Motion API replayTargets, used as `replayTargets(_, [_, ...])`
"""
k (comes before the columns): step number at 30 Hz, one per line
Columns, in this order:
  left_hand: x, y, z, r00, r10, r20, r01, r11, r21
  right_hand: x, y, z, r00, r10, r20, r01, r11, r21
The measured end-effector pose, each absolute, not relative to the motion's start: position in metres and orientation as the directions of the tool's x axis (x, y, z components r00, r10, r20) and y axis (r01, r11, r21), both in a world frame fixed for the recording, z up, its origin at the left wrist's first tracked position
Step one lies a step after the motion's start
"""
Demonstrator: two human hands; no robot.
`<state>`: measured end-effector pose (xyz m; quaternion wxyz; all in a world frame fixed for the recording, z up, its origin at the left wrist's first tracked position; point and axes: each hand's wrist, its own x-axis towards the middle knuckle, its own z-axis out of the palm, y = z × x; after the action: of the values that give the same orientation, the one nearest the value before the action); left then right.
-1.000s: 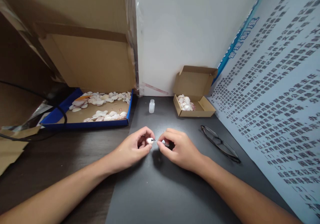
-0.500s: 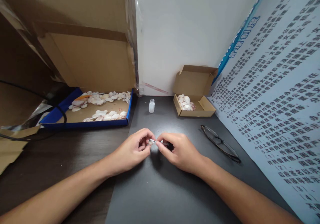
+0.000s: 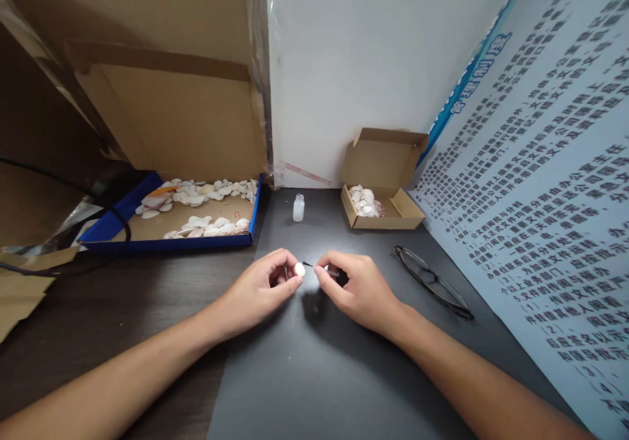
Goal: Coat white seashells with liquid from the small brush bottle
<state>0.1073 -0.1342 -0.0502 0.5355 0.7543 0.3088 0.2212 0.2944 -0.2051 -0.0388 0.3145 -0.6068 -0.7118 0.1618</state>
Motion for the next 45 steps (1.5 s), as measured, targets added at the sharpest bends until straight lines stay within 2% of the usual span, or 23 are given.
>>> replayTargets(12, [0.1064,-0.1348,-0.048,0.731,0.683,0.001,0.222,-0.239,0.945,0.2937,-0.2055,-0.0391,-0.087,0.969,0.23,0.763,0.213,-0.61])
replayTargets(20, [0.1057,-0.1353,-0.0484,0.738,0.674,-0.02,0.229,-0.223,0.948,0.2923,-0.2098,-0.038,-0.241,0.952,0.186,0.7,0.304,-0.647])
replayTargets(31, [0.1055,-0.1356,-0.0492,0.734,0.678,-0.026,0.268,-0.253,0.93,0.295,-0.2038,-0.0401,-0.021,0.972,0.232,0.768,0.164,-0.619])
replayTargets(45, [0.1058,-0.1353,-0.0502,0.73,0.683,-0.014,0.254,-0.252,0.934,0.2891,-0.209,-0.0388,-0.105,0.978,0.181,0.746,0.198,-0.636])
